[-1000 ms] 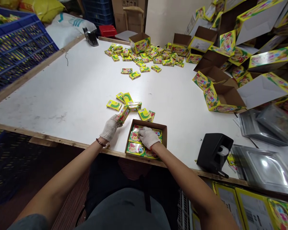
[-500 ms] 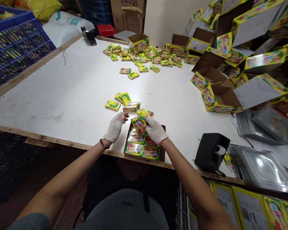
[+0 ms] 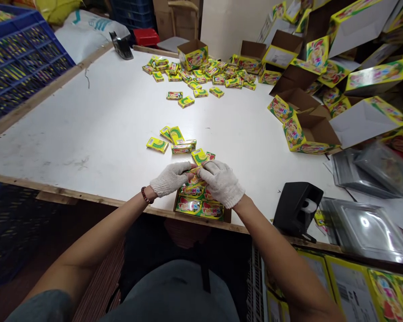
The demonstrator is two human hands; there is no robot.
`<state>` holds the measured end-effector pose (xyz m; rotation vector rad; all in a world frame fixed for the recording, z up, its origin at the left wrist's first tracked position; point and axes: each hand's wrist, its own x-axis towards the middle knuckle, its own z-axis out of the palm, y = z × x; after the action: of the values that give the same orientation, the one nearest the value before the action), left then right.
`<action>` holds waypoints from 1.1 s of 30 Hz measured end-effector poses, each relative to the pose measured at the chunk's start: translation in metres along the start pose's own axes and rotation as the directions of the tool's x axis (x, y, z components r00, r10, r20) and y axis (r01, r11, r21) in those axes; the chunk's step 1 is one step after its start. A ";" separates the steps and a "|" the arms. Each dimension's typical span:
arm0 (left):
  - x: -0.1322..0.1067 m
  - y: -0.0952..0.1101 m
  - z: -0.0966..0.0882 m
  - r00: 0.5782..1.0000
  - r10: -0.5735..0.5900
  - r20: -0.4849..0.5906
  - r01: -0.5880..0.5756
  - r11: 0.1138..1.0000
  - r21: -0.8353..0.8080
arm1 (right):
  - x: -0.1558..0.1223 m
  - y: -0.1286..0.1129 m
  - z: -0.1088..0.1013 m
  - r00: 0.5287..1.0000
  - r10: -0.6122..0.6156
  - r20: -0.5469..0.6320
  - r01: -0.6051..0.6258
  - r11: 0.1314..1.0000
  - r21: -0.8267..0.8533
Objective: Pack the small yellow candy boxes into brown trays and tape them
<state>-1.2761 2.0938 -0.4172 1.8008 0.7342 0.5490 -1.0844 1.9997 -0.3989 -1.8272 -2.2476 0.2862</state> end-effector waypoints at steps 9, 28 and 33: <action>0.020 -0.039 -0.004 0.975 -0.110 -0.191 0.116 0.993 0.021 | 0.003 -0.014 0.044 0.979 0.187 0.074 -0.165 0.956 -0.244; 0.090 -0.097 -0.047 0.908 -0.161 -0.386 0.304 0.888 0.346 | 0.007 -0.018 0.071 0.978 0.046 0.205 0.000 0.975 -0.221; 0.071 -0.099 -0.041 0.894 -0.167 -0.416 0.288 0.925 0.247 | 0.011 -0.012 0.078 0.977 0.011 0.214 0.037 0.975 -0.220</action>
<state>-1.2753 2.1956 -0.4958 1.8668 1.3533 0.6703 -1.1210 2.0071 -0.4692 -1.9751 -2.5274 0.2473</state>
